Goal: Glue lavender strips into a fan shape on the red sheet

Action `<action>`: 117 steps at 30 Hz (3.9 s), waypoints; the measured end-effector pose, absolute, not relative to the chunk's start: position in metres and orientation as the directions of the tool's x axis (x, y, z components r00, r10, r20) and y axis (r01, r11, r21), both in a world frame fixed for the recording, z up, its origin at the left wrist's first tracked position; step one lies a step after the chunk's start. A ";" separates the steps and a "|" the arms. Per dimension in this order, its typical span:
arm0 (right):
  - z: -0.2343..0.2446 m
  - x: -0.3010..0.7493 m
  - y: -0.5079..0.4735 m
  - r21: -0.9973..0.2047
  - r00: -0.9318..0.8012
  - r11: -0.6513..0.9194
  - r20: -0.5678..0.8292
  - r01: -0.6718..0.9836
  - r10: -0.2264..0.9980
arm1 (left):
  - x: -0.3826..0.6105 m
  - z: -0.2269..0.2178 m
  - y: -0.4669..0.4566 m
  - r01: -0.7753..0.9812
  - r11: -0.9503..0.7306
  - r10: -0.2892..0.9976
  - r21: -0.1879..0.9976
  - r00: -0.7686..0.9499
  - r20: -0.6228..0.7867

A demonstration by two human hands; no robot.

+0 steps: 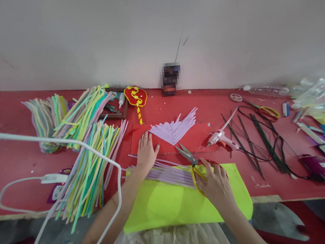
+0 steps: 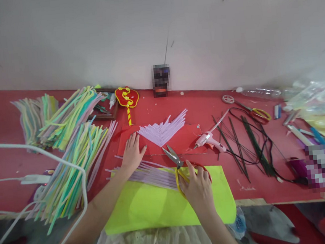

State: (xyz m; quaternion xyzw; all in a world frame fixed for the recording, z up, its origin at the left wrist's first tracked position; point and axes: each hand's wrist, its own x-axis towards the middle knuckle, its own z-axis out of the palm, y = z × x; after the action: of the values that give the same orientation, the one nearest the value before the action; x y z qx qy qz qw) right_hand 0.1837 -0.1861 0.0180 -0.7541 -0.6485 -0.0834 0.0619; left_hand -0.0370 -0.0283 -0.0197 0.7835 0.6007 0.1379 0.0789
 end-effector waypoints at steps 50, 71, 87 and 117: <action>0.002 0.201 -0.174 -0.108 0.150 -0.128 0.234 0.986 0.961 | -0.036 -0.012 -0.029 0.932 -0.321 0.947 0.169 0.317 0.047; 0.001 0.209 -0.166 -0.063 0.157 -0.145 0.248 0.987 0.956 | -0.035 -0.009 -0.028 0.934 -0.324 0.946 0.149 0.322 0.038; -0.002 0.229 -0.169 -0.156 0.160 -0.121 0.269 0.980 0.950 | -0.037 -0.010 -0.026 0.926 -0.336 0.942 0.171 0.335 0.037; -0.005 0.225 -0.163 -0.245 0.133 -0.052 0.325 0.968 0.936 | -0.041 -0.006 -0.022 0.943 -0.307 0.949 0.129 0.313 -0.026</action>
State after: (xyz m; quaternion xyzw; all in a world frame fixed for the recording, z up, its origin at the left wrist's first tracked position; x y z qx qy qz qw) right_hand 0.2250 -0.1633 -0.0048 -0.7243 -0.6574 -0.0387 0.2044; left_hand -0.0409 -0.0224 -0.0062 0.8079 0.5856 0.0273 0.0599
